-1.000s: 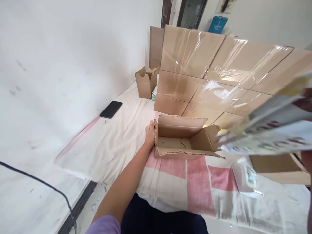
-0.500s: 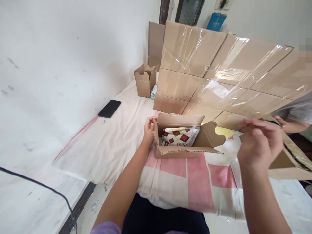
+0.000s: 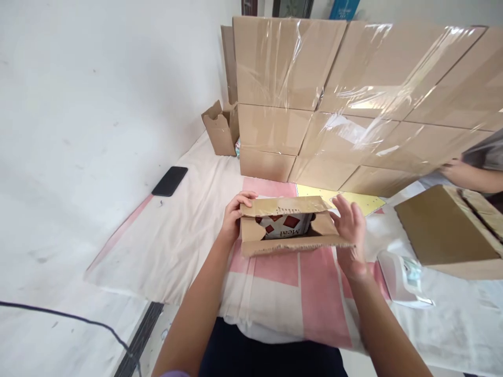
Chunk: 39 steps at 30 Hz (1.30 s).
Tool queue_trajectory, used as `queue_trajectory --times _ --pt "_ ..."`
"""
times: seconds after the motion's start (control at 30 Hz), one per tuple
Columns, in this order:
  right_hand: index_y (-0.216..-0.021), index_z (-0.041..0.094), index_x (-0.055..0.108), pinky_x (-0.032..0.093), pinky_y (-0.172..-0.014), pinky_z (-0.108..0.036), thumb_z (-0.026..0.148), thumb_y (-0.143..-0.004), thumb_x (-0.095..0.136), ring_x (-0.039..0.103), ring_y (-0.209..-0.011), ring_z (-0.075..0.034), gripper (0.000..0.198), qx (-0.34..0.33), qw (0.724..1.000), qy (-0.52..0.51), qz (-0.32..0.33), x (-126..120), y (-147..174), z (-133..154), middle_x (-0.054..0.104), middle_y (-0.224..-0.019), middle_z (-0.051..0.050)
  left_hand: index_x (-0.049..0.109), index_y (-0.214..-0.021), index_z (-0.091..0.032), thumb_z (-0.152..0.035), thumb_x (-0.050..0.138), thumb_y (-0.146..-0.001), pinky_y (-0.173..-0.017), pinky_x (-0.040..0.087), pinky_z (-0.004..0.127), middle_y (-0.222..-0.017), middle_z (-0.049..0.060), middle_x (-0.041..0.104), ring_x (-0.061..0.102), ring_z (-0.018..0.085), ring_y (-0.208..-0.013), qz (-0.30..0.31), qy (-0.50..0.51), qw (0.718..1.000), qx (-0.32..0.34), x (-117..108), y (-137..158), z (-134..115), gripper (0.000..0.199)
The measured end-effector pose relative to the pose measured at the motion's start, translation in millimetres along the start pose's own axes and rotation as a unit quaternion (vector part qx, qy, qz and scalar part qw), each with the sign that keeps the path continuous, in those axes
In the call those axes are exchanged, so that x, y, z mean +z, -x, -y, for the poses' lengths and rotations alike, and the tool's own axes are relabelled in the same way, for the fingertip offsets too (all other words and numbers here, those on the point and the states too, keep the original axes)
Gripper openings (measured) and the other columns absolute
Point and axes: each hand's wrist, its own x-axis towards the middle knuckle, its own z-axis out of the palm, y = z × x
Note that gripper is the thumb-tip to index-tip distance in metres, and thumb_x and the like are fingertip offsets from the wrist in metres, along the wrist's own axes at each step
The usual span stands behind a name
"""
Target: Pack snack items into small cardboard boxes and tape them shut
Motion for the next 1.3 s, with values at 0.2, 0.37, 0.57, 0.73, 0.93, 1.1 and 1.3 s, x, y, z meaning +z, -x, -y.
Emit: queue_trajectory --times 0.2,0.37,0.57,0.73,0.93,1.1,1.3 --pt "-0.159 0.046 0.026 0.034 -0.121 -0.058 0.049 -0.093 0.065 0.035 -0.154 -0.030 0.077 0.205 0.974 -0.062 -0.070 13 1 -6 0.039 -0.164 -0.004 0.058 -0.080 -0.022 -0.058 0.065 -0.084 -0.098 0.044 0.042 -0.114 0.010 0.062 0.056 0.028 -0.110 0.023 -0.022 0.999 0.006 2 2 1 0.037" --pt "-0.145 0.041 0.054 0.034 -0.124 -0.050 0.032 -0.088 0.065 0.030 -0.155 -0.027 0.058 0.289 0.946 -0.108 -0.099 20 -3 -3 0.041 -0.164 0.004 0.058 -0.087 -0.023 -0.055 0.067 -0.083 -0.094 0.042 0.040 -0.120 0.009 0.056 0.051 0.029 -0.113 0.058 -0.062 0.996 0.013 -5 2 -2 0.034" --pt "-0.144 0.038 0.056 0.032 -0.127 -0.049 0.022 -0.084 0.057 0.034 -0.153 -0.026 0.062 0.261 0.960 -0.046 -0.097 22 -2 2 0.047 -0.159 0.005 0.051 -0.075 -0.021 -0.046 0.077 -0.074 -0.084 0.041 0.035 -0.117 0.009 0.055 0.052 0.027 -0.105 0.096 -0.115 0.989 0.017 -15 1 -2 0.035" --pt "-0.150 0.034 0.049 0.038 -0.123 -0.053 0.041 -0.093 0.055 0.040 -0.150 -0.031 0.057 0.236 0.964 -0.078 -0.096 26 9 -11 0.046 -0.159 -0.001 0.060 -0.085 -0.022 -0.046 0.074 -0.078 -0.092 0.042 0.038 -0.114 0.008 0.055 0.052 0.026 -0.106 0.078 -0.104 0.991 0.041 -9 2 -4 0.028" --pt "-0.159 0.035 0.035 0.034 -0.125 -0.056 0.063 -0.096 0.048 0.033 -0.154 -0.032 0.070 0.187 0.973 -0.071 -0.113 33 23 -22 0.038 -0.165 -0.003 0.067 -0.090 -0.024 -0.056 0.071 -0.079 -0.100 0.043 0.044 -0.118 0.009 0.056 0.053 0.028 -0.111 0.061 -0.121 0.988 0.079 -5 0 -3 0.034" --pt "-0.157 0.034 0.038 0.035 -0.125 -0.054 0.056 -0.097 0.053 0.035 -0.153 -0.030 0.066 0.148 0.982 -0.058 -0.106 34 22 -19 0.039 -0.164 -0.004 0.065 -0.076 -0.023 -0.046 0.074 -0.080 -0.108 0.039 0.048 -0.120 0.007 0.057 0.052 0.029 -0.119 0.057 -0.147 0.982 0.108 -8 1 -4 0.024" --pt "-0.143 0.033 0.057 0.032 -0.126 -0.056 0.045 -0.098 0.057 0.039 -0.150 -0.030 0.047 0.099 0.988 0.004 -0.121 32 18 -16 0.050 -0.155 -0.005 0.065 -0.073 -0.022 -0.046 0.068 -0.086 -0.102 0.041 0.047 -0.120 0.009 0.059 0.054 0.030 -0.117 0.088 -0.165 0.975 0.117 -7 4 -9 0.028"
